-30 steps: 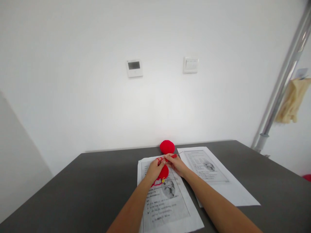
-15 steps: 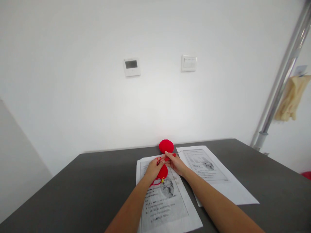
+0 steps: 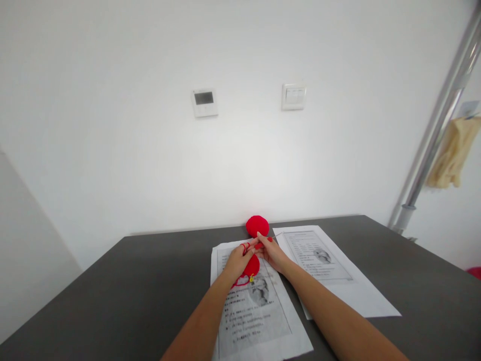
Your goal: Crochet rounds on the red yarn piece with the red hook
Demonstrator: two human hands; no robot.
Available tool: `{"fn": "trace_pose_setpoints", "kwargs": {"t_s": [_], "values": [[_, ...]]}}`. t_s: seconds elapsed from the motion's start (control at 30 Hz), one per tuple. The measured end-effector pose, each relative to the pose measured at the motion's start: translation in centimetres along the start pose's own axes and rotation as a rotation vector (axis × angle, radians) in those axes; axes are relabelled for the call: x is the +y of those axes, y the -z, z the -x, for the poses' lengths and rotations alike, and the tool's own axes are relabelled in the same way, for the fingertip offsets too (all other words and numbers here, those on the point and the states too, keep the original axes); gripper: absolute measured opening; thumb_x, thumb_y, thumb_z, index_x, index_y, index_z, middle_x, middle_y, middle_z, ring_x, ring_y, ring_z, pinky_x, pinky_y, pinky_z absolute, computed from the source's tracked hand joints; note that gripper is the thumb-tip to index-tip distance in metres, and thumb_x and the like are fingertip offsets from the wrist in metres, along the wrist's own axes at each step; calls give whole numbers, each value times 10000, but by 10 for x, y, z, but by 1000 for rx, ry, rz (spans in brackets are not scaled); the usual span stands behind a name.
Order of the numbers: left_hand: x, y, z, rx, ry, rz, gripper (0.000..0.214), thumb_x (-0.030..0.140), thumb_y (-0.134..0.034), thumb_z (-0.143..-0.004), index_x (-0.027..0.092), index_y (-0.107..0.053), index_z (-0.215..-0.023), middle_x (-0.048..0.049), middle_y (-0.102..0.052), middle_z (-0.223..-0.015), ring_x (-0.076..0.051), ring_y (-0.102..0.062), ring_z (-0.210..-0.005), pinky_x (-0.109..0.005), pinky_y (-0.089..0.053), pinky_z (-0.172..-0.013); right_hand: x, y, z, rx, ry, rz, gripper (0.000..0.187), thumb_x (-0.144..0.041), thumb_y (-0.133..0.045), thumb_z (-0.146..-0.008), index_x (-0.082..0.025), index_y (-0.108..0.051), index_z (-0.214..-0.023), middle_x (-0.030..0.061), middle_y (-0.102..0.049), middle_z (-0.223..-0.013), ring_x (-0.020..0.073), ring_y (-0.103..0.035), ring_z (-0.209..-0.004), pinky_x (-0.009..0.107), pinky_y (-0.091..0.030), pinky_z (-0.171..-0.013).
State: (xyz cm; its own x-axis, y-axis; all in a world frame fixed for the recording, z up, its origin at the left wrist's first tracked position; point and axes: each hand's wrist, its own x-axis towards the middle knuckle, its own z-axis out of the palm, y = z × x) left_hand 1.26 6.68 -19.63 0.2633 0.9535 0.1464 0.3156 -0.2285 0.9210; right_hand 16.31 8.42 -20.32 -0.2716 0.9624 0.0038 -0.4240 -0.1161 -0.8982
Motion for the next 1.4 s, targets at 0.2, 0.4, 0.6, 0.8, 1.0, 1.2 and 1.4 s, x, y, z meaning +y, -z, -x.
{"fn": "trace_pose_setpoints", "kwargs": {"t_s": [0.2, 0.4, 0.6, 0.8, 1.0, 1.2, 1.4], "values": [[-3, -1, -2, 14, 17, -27, 390, 422, -582, -835, 134, -701, -1070, -125, -745, -1051, -286, -657, -981, -416, -465, -931, 0, -1, 0, 12, -6, -5, 386, -515, -650, -853, -154, -696, -725, 55, -740, -656, 129, -676, -546, 233, -539, -585], [-5, -1, -3, 23, 33, -31, 364, 422, -597, -828, 143, -709, -1032, -118, -749, -1009, -288, -659, -945, -424, -468, -917, 0, -1, 0, 11, -8, 7, 404, -538, -639, -851, -155, -694, -734, 61, -740, -661, 140, -680, -556, 245, -540, -592], [-3, -1, -2, 20, 27, -17, 372, 415, -599, -830, 148, -711, -1064, -114, -755, -1022, -287, -656, -977, -420, -467, -936, -1, -1, 1, 7, -2, 13, 413, -553, -652, -834, -154, -698, -736, 66, -745, -667, 135, -683, -562, 234, -544, -592], [2, 0, 0, 7, 3, 0, 405, 418, -598, -829, 163, -694, -1130, -99, -755, -1057, -284, -649, -1029, -417, -454, -968, -1, -1, 1, 5, 3, 12, 404, -546, -651, -841, -158, -699, -738, 68, -748, -667, 146, -689, -566, 249, -549, -589], [4, 0, 1, 5, -9, 0, 421, 414, -595, -831, 160, -684, -1154, -101, -750, -1082, -285, -646, -1038, -421, -444, -986, -1, -1, 2, 3, 6, 12, 410, -542, -644, -849, -149, -706, -748, 76, -747, -669, 148, -694, -576, 247, -547, -593], [3, 0, 1, 5, -9, -11, 403, 407, -589, -838, 159, -686, -1141, -99, -751, -1066, -281, -646, -1030, -419, -444, -980, -1, -1, 1, 0, -1, 6, 404, -528, -639, -858, -148, -717, -746, 73, -752, -675, 145, -688, -575, 249, -546, -596], [2, 1, 1, 2, -5, -17, 399, 419, -606, -830, 153, -694, -1113, -107, -750, -1045, -290, -649, -1016, -428, -446, -970, -1, -2, 2, 3, -1, -1, 414, -538, -646, -851, -144, -719, -746, 64, -750, -669, 122, -679, -563, 214, -539, -585]]}}
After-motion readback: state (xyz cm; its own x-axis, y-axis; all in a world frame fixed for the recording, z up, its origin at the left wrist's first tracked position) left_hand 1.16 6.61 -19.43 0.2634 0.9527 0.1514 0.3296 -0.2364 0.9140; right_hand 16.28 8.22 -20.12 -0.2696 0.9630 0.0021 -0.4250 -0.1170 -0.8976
